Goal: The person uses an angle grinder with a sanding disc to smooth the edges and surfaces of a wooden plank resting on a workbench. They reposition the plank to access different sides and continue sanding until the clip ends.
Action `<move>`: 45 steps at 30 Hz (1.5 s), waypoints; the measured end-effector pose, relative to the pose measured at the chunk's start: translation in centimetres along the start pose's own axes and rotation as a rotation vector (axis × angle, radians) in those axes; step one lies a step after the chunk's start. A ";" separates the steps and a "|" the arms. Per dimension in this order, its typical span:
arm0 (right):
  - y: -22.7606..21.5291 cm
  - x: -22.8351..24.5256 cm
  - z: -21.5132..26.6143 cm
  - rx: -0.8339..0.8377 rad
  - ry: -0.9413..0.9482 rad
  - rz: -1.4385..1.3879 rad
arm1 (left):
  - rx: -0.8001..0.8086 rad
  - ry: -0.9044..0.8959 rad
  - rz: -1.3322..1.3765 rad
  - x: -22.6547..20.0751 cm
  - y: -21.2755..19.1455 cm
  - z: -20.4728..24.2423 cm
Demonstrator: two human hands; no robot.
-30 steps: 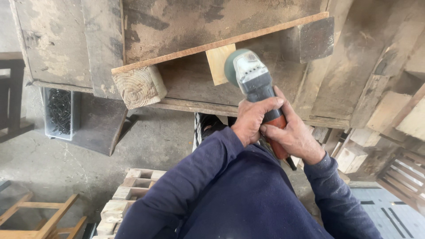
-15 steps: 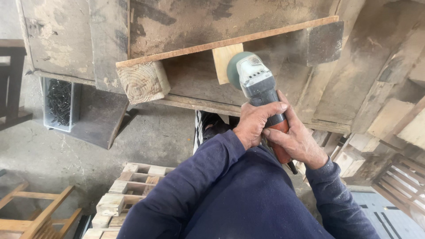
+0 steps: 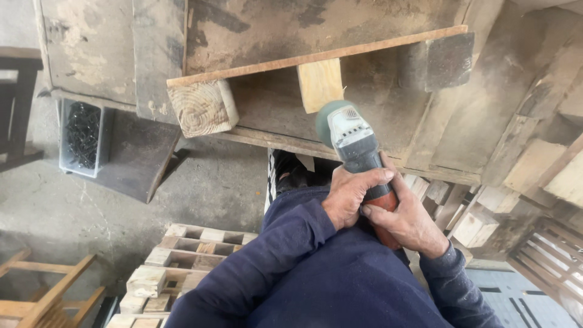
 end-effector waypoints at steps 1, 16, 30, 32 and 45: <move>0.1 -0.1 0.2 0.003 0.038 -0.028 | -0.009 0.004 -0.009 0.2 -0.1 0.2; -2.6 1.1 -1.6 0.045 0.036 0.009 | -0.062 -0.074 -0.002 -1.2 2.4 -2.1; -3.5 1.2 -1.9 0.138 -0.084 0.077 | -0.102 0.036 0.057 -0.7 2.5 -2.1; -3.6 1.4 -2.9 0.138 -0.079 0.034 | -0.104 0.025 0.076 -1.2 2.4 -2.8; -4.6 2.7 -3.9 0.148 -0.113 0.121 | -0.089 0.129 0.109 -1.4 2.9 -3.8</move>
Point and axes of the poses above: each hand's wrist, its own z-axis away from the middle knuckle, its own y-axis out of the palm, x = y × z, the point moved 3 cm from there along -z, towards the middle knuckle, and after that the axes turned 1 degree about z, right-handed, at the moved point
